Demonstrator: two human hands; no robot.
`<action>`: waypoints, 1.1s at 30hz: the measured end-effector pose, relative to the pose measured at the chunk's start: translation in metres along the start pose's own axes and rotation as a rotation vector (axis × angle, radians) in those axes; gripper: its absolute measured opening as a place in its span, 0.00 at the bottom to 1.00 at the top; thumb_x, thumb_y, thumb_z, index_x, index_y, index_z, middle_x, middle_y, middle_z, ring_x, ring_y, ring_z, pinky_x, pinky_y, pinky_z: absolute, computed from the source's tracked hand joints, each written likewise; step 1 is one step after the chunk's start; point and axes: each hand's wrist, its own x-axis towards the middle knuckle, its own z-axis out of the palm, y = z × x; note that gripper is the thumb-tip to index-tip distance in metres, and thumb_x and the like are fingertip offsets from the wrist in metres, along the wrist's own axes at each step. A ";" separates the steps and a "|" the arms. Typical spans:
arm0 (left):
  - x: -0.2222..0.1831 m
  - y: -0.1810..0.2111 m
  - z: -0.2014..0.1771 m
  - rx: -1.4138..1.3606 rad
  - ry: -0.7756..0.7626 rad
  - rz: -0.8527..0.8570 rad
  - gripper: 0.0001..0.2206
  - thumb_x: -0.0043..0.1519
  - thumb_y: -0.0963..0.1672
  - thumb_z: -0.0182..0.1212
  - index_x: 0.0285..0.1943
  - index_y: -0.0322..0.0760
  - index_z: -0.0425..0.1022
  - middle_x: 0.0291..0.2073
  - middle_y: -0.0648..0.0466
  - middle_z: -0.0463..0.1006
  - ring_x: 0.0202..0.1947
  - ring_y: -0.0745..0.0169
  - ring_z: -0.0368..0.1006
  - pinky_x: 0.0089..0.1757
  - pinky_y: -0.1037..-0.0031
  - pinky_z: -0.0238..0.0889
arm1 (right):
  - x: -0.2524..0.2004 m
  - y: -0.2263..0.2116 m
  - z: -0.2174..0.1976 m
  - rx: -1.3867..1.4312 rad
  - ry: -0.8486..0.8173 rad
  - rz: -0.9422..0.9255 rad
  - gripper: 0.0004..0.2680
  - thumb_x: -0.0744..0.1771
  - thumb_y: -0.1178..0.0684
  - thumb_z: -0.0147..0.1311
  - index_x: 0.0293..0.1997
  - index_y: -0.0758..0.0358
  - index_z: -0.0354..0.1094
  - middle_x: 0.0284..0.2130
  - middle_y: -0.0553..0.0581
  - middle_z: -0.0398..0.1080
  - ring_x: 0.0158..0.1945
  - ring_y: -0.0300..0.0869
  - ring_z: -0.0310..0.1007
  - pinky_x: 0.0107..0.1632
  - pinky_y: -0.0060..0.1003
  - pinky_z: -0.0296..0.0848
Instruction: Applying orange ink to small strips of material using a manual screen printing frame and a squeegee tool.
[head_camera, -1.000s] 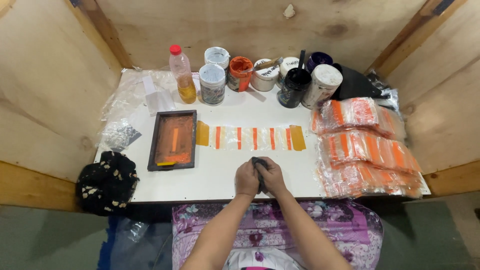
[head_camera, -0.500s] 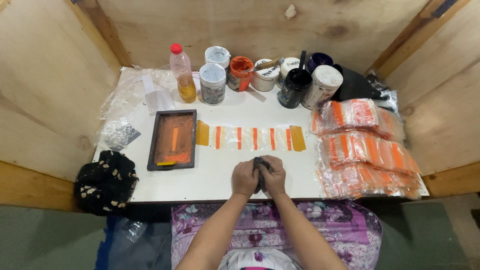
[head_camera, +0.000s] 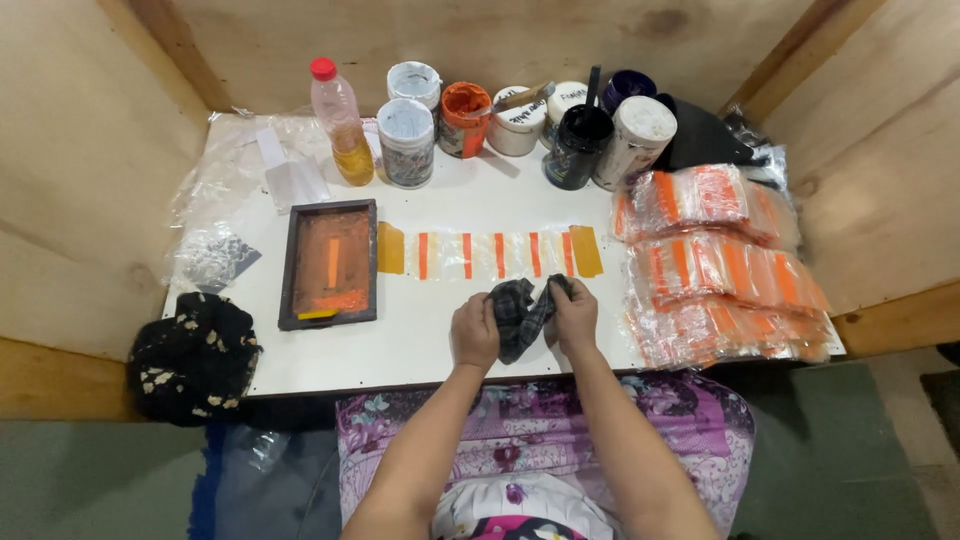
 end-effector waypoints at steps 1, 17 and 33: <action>-0.001 0.000 0.001 -0.001 -0.003 0.002 0.10 0.70 0.47 0.41 0.45 0.44 0.69 0.23 0.52 0.70 0.30 0.49 0.73 0.41 0.61 0.69 | -0.003 -0.005 -0.002 0.001 0.004 0.000 0.03 0.69 0.56 0.57 0.43 0.60 0.75 0.27 0.50 0.73 0.33 0.36 0.71 0.39 0.33 0.70; 0.001 0.010 -0.001 0.061 0.006 0.220 0.08 0.68 0.51 0.50 0.39 0.53 0.72 0.20 0.60 0.71 0.27 0.63 0.74 0.42 0.72 0.67 | -0.018 -0.062 0.002 0.125 -0.392 0.154 0.05 0.67 0.54 0.57 0.31 0.60 0.71 0.50 0.62 0.75 0.50 0.49 0.72 0.52 0.45 0.67; 0.000 -0.002 -0.001 -0.140 0.110 -0.154 0.12 0.72 0.47 0.39 0.45 0.44 0.71 0.27 0.50 0.75 0.33 0.47 0.76 0.40 0.60 0.70 | -0.007 -0.040 0.009 -0.231 -0.261 -0.066 0.06 0.60 0.58 0.70 0.26 0.62 0.74 0.15 0.50 0.63 0.24 0.37 0.64 0.30 0.32 0.62</action>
